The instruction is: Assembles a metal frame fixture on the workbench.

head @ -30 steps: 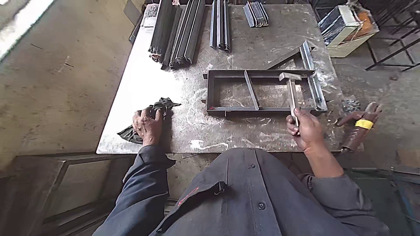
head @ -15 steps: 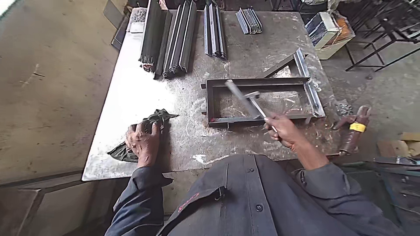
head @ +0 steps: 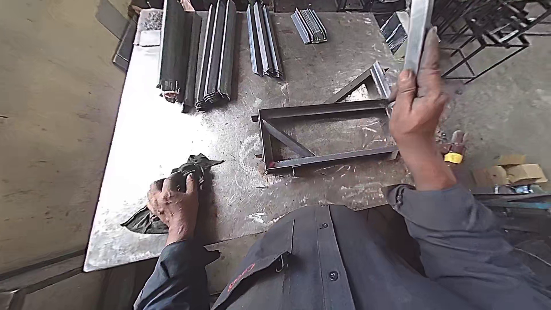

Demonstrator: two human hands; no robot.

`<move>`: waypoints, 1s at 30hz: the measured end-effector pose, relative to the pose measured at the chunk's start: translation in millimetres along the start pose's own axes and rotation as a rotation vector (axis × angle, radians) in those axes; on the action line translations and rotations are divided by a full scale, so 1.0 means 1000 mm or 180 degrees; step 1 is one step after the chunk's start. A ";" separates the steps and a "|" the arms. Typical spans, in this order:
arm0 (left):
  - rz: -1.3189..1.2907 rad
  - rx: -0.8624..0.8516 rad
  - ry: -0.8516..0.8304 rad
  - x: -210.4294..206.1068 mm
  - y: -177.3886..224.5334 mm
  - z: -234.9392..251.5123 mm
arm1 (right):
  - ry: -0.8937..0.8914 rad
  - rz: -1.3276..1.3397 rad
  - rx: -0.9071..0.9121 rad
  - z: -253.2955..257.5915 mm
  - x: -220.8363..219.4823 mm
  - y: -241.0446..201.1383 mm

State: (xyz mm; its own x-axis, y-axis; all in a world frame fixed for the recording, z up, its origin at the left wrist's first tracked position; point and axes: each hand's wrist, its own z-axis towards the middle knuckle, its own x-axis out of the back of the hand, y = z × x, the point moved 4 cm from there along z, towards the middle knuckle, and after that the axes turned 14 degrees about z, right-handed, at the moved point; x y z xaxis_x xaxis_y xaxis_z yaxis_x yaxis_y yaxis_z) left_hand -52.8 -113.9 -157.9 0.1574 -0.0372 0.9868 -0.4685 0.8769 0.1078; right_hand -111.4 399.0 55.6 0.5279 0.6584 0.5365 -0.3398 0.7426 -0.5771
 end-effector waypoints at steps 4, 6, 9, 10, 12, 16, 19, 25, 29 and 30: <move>-0.0082 -0.0020 -0.0008 -0.002 -0.002 0.003 | -0.1145 -0.1162 -0.0884 -0.052 -0.043 0.055; -0.0494 0.0054 -0.0085 0.000 -0.008 0.005 | -0.2009 -0.1384 -0.1545 -0.072 -0.054 0.089; -0.1497 0.0195 -0.0143 0.022 -0.010 0.015 | -0.1921 -0.0793 -0.1858 -0.052 -0.016 0.080; -0.1566 0.0056 -0.0133 0.034 -0.007 0.019 | -0.1776 -0.0787 -0.1839 -0.054 0.005 0.068; -0.1448 -0.0436 -0.0053 0.066 0.014 0.029 | -0.1306 -0.0789 -0.1518 -0.055 0.049 0.038; -0.1324 -0.1451 -0.0066 0.112 0.086 0.040 | -0.0380 -0.0797 -0.0552 -0.082 0.101 -0.013; -0.1194 -0.2562 -0.0224 0.118 0.175 0.033 | -0.0286 -0.0879 -0.0584 -0.141 0.091 0.001; -0.0084 -0.4903 -0.0839 0.070 0.321 -0.005 | -0.1787 -0.0603 -0.2137 -0.231 0.086 0.049; 0.1534 -0.5289 -0.1261 0.024 0.352 -0.018 | -0.1596 0.0543 -0.2790 -0.271 0.103 0.039; 0.1789 -0.5263 -0.1249 0.016 0.354 -0.020 | -0.1558 0.0776 -0.2945 -0.278 0.102 0.041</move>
State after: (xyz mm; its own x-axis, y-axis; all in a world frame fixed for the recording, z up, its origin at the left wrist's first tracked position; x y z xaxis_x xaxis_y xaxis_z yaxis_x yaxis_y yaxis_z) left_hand -199.3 205.8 -106.3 -0.0088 0.5210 0.8535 0.9217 0.3352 -0.1951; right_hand 145.1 462.5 -84.6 0.0867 0.9063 0.4137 0.4361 0.3388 -0.8337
